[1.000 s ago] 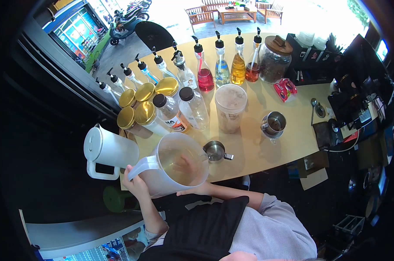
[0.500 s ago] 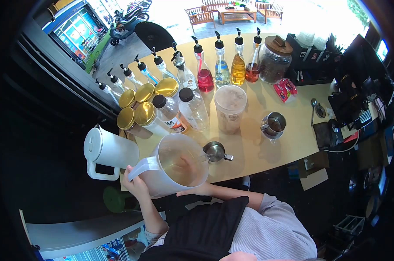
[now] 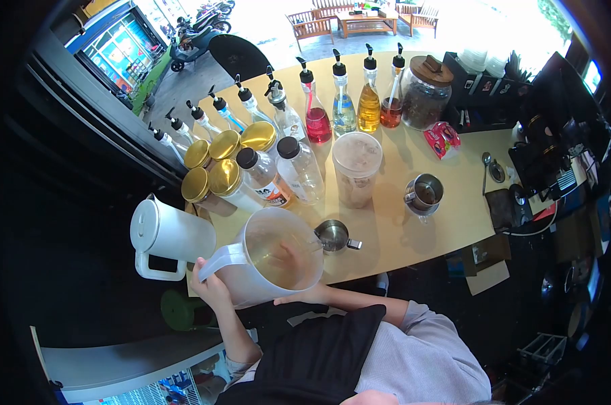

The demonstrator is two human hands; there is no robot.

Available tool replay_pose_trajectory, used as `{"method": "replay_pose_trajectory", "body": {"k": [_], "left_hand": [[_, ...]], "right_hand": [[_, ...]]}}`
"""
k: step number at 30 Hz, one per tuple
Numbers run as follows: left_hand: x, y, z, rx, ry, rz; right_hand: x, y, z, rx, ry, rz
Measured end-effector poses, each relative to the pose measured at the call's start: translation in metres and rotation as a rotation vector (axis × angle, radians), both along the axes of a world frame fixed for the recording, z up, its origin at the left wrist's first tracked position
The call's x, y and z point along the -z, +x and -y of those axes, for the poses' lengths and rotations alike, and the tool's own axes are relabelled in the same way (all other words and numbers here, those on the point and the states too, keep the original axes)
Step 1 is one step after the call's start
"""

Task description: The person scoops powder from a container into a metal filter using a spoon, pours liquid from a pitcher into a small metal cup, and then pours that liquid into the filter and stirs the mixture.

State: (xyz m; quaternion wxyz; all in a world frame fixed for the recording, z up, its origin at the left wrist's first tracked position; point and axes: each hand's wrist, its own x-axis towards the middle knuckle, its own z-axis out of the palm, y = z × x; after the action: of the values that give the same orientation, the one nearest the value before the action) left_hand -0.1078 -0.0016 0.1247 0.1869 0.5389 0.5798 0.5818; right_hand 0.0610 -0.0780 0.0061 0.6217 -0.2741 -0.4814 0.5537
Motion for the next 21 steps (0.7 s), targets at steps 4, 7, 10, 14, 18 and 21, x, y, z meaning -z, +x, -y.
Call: {"method": "replay_pose_trajectory", "body": {"k": [4,7,10,14,18,21], "left_hand": [[-0.001,0.0,0.0,0.019,0.0,0.018],[-0.002,-0.001,0.001,0.016,-0.017,0.005],[-0.001,0.0,0.0,0.015,-0.009,0.009],[-0.002,0.001,0.001,0.002,-0.019,0.006],[-0.001,0.0,0.0,-0.005,-0.016,-0.008],[-0.004,0.002,0.002,-0.007,-0.021,-0.014]], "right_hand": [[0.007,-0.003,-0.001,0.026,0.021,0.014],[0.013,-0.006,-0.002,0.05,0.041,0.025],[0.021,-0.011,-0.003,0.082,0.065,0.03],[0.011,-0.004,-0.002,0.042,0.035,0.034],[0.003,-0.001,-0.002,0.016,0.018,0.029],[0.0,0.001,-0.001,0.003,0.006,0.03]]}}
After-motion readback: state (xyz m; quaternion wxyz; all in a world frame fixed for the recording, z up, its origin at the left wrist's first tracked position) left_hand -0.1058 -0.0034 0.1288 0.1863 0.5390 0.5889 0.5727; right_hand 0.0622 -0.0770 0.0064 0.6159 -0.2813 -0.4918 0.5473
